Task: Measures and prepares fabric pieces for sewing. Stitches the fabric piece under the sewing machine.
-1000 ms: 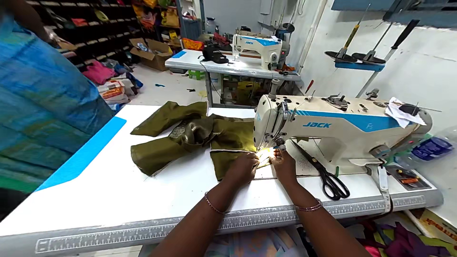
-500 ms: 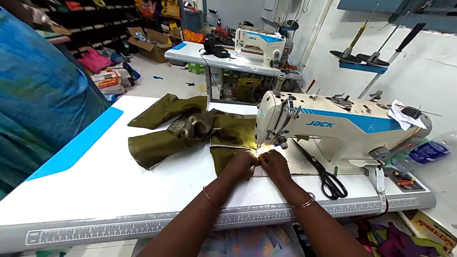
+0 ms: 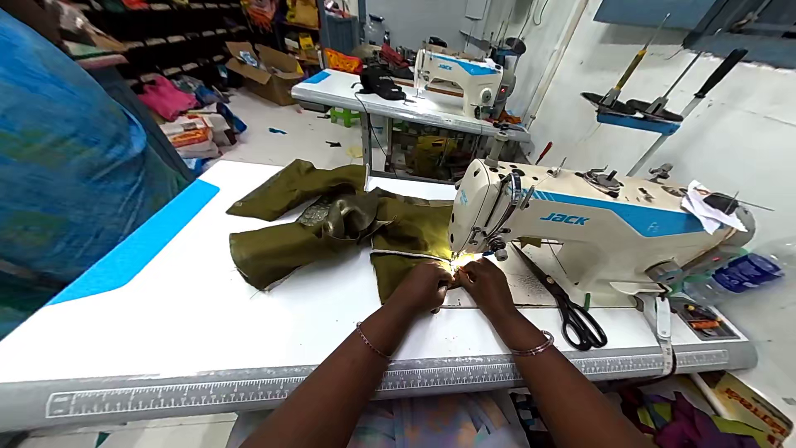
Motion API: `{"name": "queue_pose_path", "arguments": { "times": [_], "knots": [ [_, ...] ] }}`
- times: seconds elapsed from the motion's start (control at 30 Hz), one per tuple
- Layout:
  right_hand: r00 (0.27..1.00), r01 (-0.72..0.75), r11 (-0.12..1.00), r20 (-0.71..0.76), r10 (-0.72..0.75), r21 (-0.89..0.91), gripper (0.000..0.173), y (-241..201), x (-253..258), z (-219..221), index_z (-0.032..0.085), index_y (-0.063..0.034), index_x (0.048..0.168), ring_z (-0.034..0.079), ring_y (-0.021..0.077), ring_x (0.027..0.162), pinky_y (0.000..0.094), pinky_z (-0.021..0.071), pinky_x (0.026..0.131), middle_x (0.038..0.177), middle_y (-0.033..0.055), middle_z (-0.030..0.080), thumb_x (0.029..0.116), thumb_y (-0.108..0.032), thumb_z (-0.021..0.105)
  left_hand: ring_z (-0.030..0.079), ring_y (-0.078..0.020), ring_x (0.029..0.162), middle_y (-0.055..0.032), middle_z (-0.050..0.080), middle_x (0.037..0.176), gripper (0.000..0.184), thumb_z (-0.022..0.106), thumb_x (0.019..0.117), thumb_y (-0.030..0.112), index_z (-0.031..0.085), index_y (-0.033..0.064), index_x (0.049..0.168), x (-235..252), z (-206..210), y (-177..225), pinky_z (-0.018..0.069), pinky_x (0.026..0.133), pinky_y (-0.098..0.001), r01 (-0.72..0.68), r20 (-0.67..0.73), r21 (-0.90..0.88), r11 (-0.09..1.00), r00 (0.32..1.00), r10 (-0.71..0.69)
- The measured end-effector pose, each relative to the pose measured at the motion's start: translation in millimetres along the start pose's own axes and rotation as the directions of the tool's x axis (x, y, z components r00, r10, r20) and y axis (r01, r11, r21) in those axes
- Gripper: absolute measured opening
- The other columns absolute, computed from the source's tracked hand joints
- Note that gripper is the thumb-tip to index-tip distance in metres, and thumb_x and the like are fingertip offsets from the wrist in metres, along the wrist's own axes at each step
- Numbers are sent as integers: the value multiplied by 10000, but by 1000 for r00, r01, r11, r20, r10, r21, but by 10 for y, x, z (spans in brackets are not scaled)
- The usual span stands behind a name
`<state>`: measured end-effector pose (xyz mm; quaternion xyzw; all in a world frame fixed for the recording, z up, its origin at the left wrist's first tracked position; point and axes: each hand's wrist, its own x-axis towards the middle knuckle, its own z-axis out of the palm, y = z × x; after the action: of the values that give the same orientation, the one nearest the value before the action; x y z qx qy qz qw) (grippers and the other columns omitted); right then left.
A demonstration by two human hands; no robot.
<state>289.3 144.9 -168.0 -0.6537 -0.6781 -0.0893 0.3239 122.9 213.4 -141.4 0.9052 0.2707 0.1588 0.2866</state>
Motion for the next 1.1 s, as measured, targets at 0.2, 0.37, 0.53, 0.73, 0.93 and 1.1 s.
{"name": "queue_pose_path", "arguments": {
  "times": [0.2,0.37,0.53,0.73,0.93,1.1],
  "knots": [
    [959,-280,960,-37,280,0,127,222,57,-133,700,112,952,708,408,888,545,570,815,945,267,698,907,-6,697,676,-275,1100,-146,747,1071,181,633,964,26,782,15,1065,7,29,-62,488,1039,-420,-27,-20,17,999,999,27],
    [995,89,978,-53,-80,189,62,118,-85,-16,723,33,880,679,243,719,372,596,683,844,160,689,850,-12,754,664,-307,1099,-182,727,1060,159,632,950,6,768,-19,1028,7,33,-46,486,1030,-440,-19,-22,4,1000,1000,19],
    [1000,-3,991,27,0,134,75,57,-16,-12,733,54,903,687,308,768,439,585,738,850,198,684,883,-18,725,670,-304,1073,-184,721,1042,151,634,943,6,765,-23,1012,13,23,-32,502,999,-443,-20,-30,5,1000,999,20],
    [983,-181,980,-16,183,84,120,203,39,-95,729,82,952,711,356,859,505,576,814,921,235,707,891,-21,723,670,-273,1097,-140,748,1059,171,641,957,18,786,13,1047,13,50,-80,480,1042,-418,-39,-39,1,999,998,39],
    [998,-40,994,47,35,100,118,66,3,-41,742,68,941,700,356,831,484,579,795,892,231,699,920,-42,705,670,-307,1116,-181,735,1077,168,639,951,5,772,-17,1050,22,37,-68,488,1039,-448,-43,-36,0,999,998,43],
    [978,-210,977,-3,210,30,137,86,54,-63,722,96,980,705,410,940,537,559,869,977,267,704,925,-28,698,676,-287,1092,-158,747,1050,171,643,955,12,783,1,1052,18,33,-72,486,1034,-427,-58,-54,0,998,997,58]
  ]
}}
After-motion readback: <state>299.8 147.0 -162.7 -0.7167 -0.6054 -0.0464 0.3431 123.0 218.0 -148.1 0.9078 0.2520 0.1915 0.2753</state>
